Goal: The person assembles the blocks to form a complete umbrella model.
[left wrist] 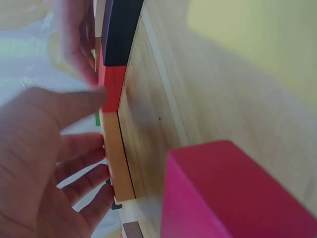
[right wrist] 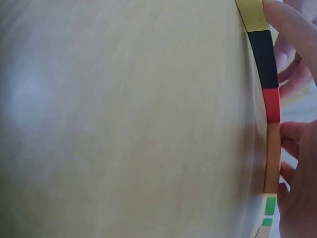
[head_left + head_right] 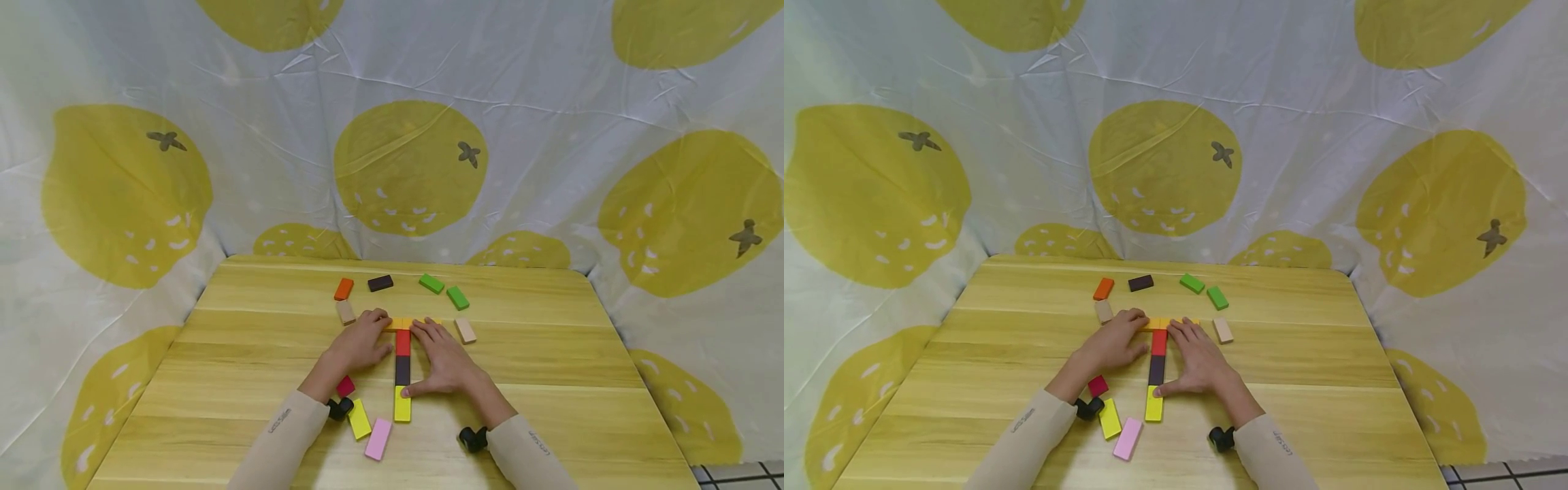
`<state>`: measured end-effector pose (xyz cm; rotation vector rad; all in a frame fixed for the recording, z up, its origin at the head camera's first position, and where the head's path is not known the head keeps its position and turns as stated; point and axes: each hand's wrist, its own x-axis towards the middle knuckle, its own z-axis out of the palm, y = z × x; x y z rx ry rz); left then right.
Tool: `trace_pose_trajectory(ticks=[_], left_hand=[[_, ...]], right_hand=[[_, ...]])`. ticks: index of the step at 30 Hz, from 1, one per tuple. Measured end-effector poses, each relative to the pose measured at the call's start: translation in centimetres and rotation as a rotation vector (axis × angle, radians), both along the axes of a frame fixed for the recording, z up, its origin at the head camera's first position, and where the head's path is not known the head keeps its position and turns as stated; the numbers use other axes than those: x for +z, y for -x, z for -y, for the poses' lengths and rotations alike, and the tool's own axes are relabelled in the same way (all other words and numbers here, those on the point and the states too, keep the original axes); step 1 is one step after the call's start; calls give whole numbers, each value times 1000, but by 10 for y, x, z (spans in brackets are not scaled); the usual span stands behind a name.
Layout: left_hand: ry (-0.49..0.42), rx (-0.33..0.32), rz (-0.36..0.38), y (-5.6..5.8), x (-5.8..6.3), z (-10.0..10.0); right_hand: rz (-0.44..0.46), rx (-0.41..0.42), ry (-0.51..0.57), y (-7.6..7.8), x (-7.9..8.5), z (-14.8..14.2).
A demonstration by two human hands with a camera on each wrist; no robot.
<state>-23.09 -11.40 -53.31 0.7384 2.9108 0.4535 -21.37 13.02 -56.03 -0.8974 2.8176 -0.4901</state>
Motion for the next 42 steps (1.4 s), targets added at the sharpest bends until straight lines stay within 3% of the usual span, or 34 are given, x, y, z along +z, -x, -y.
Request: trace_pose_trajectory(ticks=[11, 32, 42], left_hand=[[-32, -81, 106, -13, 3, 0], [37, -115, -13, -19, -4, 2], [115, -164, 64, -25, -4, -7]], right_hand=[[15, 10, 14, 0, 1, 0], [52, -5, 53, 5, 1, 0], [53, 3, 35, 9, -2, -3]])
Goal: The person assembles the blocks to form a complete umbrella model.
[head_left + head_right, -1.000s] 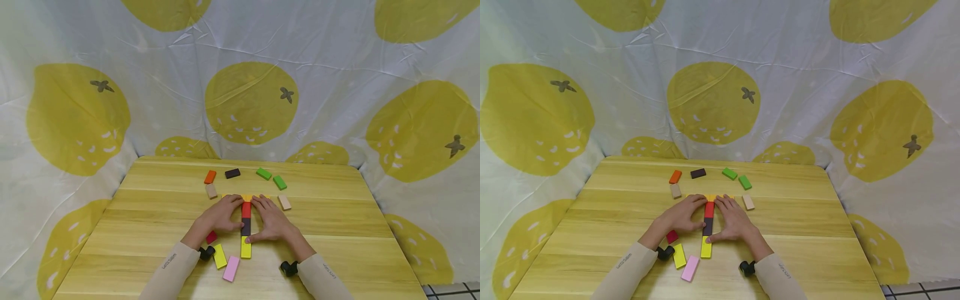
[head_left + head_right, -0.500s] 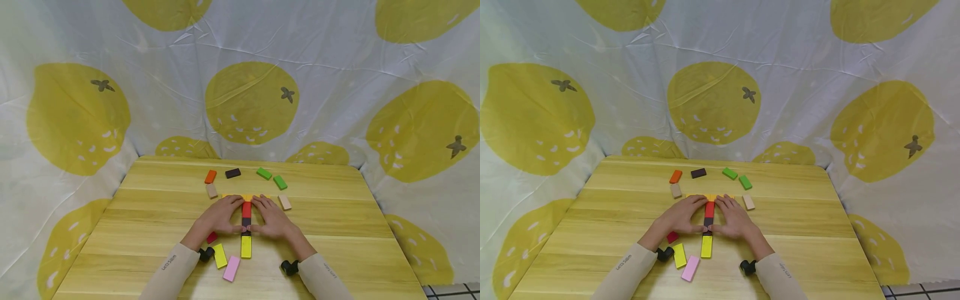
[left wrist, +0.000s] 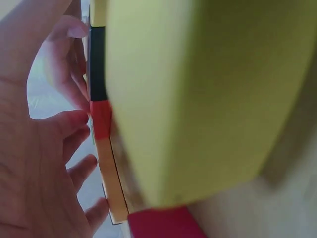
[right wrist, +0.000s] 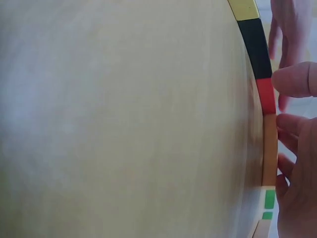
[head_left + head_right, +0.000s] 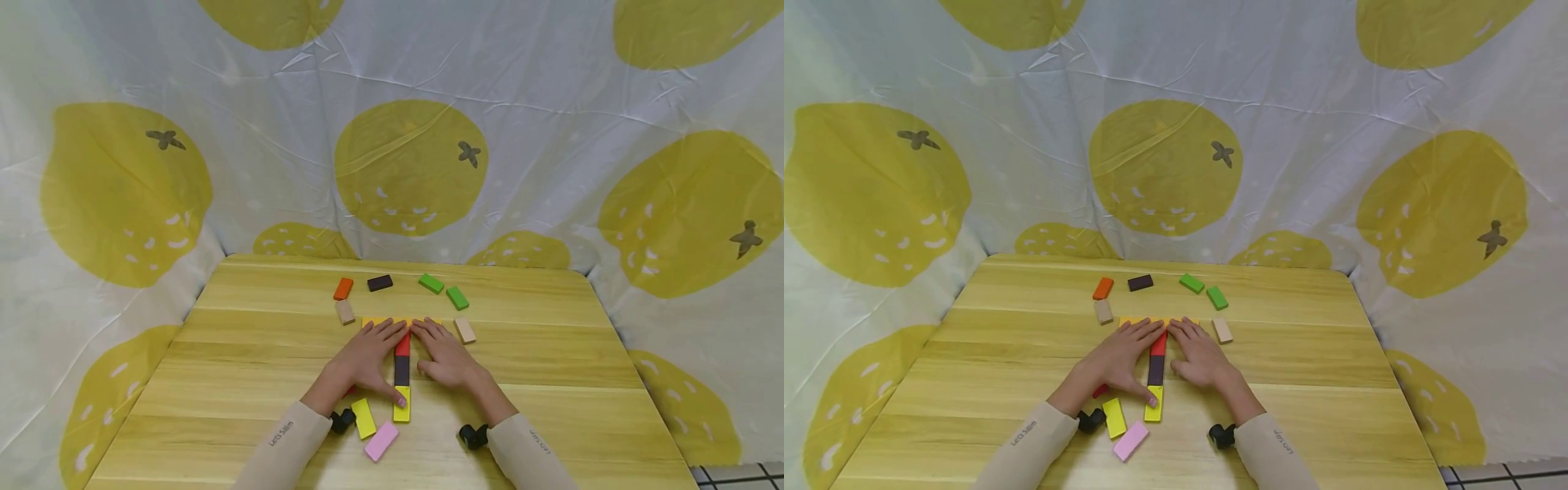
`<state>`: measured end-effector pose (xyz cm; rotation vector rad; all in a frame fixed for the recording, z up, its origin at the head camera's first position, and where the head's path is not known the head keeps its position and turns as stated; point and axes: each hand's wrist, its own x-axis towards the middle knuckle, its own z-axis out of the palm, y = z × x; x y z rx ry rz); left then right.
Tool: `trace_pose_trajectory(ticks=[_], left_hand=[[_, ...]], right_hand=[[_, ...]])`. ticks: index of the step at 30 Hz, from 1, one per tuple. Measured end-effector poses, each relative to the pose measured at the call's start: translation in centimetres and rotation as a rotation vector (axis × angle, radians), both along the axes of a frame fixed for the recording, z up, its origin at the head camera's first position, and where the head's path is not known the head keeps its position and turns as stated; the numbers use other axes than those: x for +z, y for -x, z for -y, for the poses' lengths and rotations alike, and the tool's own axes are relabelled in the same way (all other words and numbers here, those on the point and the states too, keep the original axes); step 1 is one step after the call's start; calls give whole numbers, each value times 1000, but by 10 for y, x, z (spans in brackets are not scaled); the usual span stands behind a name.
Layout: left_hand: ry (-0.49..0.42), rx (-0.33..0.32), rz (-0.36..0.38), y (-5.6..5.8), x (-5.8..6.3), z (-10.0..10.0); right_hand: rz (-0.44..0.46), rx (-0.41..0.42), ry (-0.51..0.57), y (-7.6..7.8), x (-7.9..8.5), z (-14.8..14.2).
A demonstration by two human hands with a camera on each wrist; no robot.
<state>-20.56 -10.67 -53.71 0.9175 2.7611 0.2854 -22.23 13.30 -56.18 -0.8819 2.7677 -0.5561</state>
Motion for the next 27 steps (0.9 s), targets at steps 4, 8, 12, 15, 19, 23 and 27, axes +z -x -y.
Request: trace_pose_trajectory(ticks=[4, 8, 12, 15, 19, 23, 27], left_hand=[[5, 9, 15, -3, 0, -2], [-6, 11, 7, -4, 1, -3], [-5, 9, 4, -5, 1, -4], [1, 11, 9, -5, 3, -5], [13, 12, 3, -4, 3, -5], [25, 10, -7, -4, 3, -6], [31, 13, -11, -4, 4, -7]], right_hand=[[0, 6, 14, 1, 0, -1], [0, 8, 28, 1, 1, -2], [7, 4, 38, 0, 2, -3], [3, 5, 36, 1, 1, -3], [-15, 9, 31, 1, -1, -3], [-20, 12, 31, 1, -1, -4], [-20, 12, 33, 0, 1, -4]])
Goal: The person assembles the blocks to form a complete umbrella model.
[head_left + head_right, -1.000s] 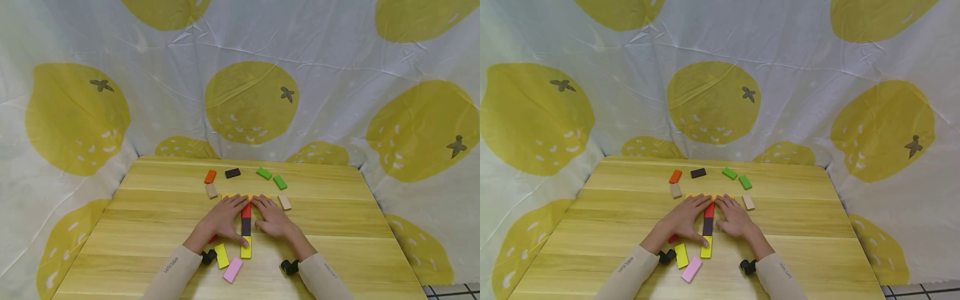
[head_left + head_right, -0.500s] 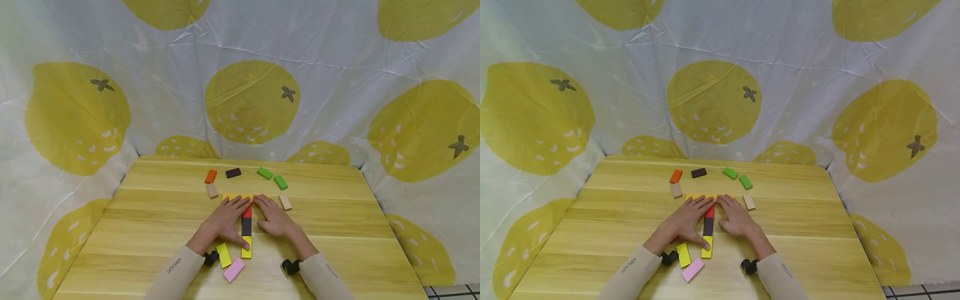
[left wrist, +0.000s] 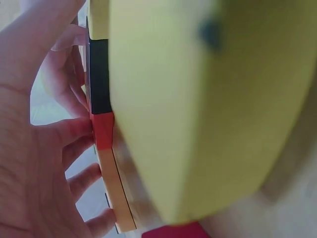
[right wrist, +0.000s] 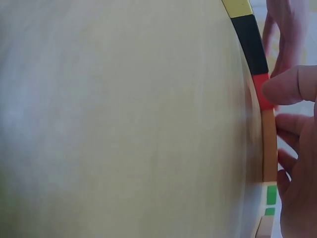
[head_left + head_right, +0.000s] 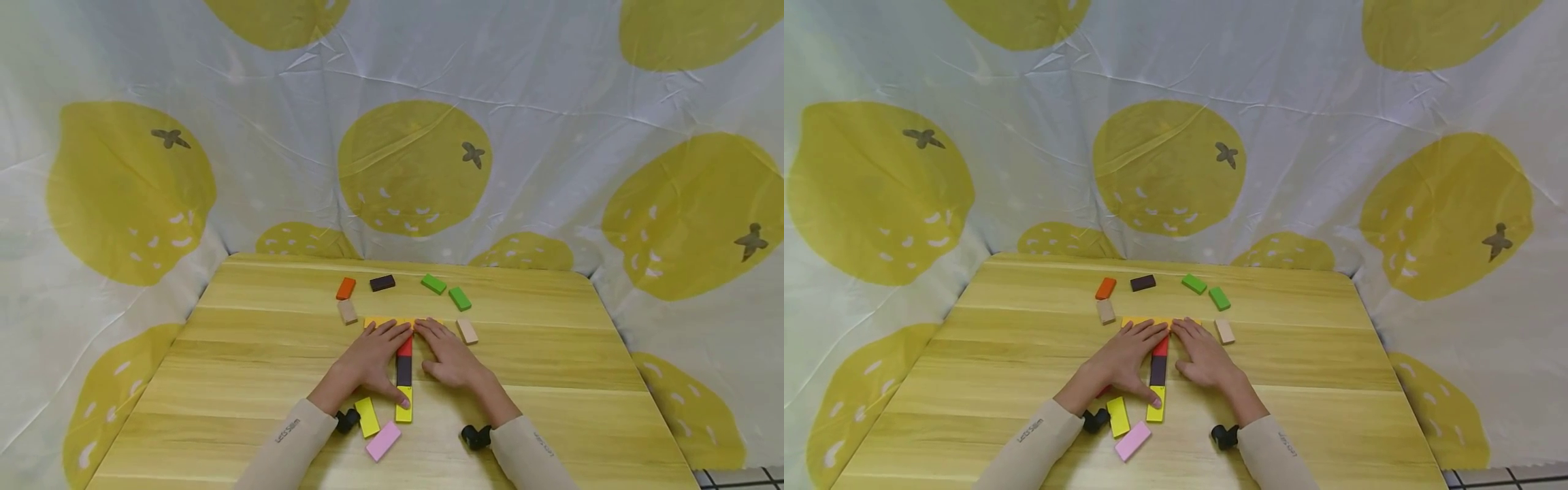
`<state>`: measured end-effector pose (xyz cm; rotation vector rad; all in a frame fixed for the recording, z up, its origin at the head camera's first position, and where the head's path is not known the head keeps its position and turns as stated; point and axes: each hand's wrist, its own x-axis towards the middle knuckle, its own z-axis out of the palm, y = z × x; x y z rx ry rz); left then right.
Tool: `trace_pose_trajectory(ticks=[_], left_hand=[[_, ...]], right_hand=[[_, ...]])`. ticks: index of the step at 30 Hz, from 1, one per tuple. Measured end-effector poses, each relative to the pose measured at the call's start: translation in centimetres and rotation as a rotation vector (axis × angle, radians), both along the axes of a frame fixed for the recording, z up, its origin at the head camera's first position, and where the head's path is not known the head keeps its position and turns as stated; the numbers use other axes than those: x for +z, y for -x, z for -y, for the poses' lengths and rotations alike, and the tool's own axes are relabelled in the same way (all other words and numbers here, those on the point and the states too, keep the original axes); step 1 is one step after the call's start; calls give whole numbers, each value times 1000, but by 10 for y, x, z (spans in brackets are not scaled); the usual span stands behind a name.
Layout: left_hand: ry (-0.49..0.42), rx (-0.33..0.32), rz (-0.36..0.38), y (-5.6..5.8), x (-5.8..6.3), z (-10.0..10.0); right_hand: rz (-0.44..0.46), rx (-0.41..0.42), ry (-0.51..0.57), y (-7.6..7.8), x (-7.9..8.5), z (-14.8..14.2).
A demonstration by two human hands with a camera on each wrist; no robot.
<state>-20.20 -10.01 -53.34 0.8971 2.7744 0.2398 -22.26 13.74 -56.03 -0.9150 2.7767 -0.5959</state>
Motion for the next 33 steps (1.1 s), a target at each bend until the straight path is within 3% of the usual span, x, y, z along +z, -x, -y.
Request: trace_pose_trajectory(ticks=[12, 23, 33], left_hand=[[-28, -8, 11, 3, -1, 1], [-44, 2, 37, -1, -2, -2], [-55, 2, 34, 0, 0, -2]], right_hand=[[62, 1, 126, -2, 11, -11], [-50, -187, 170, -1, 4, -50], [-134, -231, 201, 2, -8, -72]])
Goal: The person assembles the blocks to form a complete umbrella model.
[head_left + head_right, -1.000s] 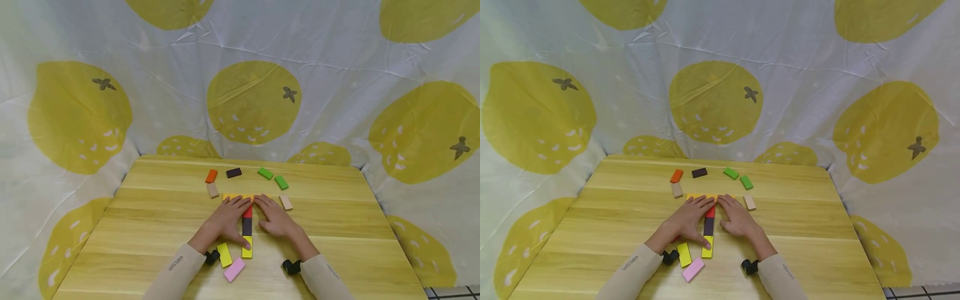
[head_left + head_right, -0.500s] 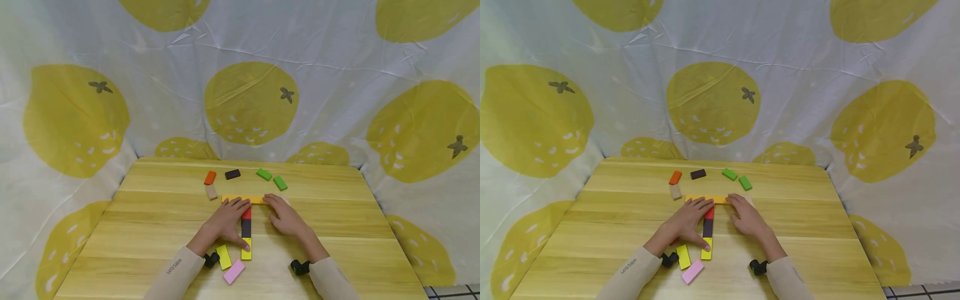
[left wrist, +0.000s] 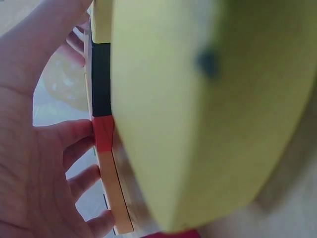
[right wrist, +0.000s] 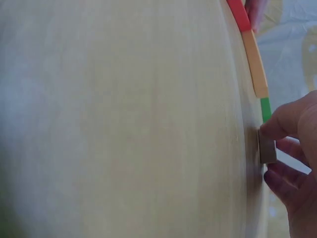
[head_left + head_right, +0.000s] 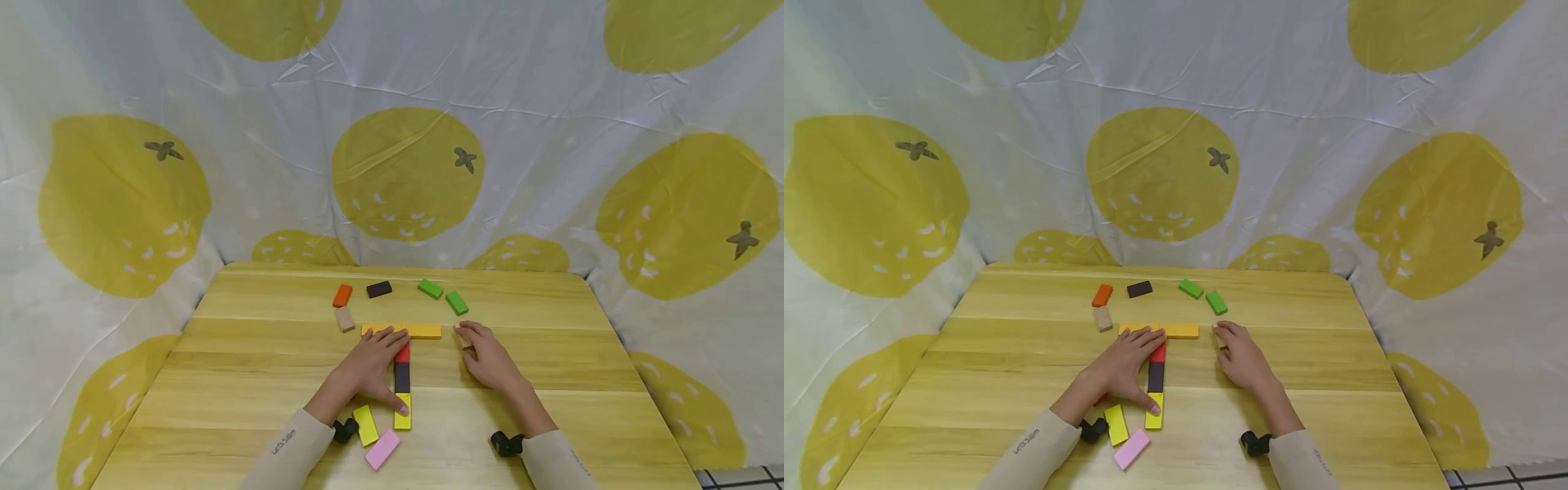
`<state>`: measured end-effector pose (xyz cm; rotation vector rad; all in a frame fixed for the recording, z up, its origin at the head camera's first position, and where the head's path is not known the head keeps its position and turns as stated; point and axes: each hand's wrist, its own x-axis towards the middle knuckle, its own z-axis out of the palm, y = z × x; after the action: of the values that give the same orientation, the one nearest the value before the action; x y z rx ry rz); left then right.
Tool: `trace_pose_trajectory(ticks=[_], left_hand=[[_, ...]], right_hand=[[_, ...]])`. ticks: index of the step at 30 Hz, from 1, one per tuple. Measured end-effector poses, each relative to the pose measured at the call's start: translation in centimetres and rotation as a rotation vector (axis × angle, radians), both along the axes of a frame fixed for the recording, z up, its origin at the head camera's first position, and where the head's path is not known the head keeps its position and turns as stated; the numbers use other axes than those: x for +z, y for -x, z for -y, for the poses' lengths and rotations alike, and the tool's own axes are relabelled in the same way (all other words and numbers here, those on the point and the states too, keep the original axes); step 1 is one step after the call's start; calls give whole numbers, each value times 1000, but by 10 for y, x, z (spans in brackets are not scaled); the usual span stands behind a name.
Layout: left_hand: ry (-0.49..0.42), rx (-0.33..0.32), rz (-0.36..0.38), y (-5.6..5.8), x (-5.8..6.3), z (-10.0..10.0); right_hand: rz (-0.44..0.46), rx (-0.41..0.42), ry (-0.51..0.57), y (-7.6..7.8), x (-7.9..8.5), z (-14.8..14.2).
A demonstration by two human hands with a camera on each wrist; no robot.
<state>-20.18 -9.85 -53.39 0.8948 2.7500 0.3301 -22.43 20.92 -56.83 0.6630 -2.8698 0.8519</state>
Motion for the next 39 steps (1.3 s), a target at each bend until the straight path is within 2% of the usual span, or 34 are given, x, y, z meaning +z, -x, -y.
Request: trace_pose_trajectory(ticks=[16, 26, 39], left_hand=[[4, -14, -17, 2, -4, 2], [-10, -11, -4, 2, -6, 1], [-15, -10, 2, 2, -3, 2]], right_hand=[[45, 43, 24, 10, 5, 2], [53, 31, 38, 24, 4, 12], [66, 19, 38, 32, 3, 19]])
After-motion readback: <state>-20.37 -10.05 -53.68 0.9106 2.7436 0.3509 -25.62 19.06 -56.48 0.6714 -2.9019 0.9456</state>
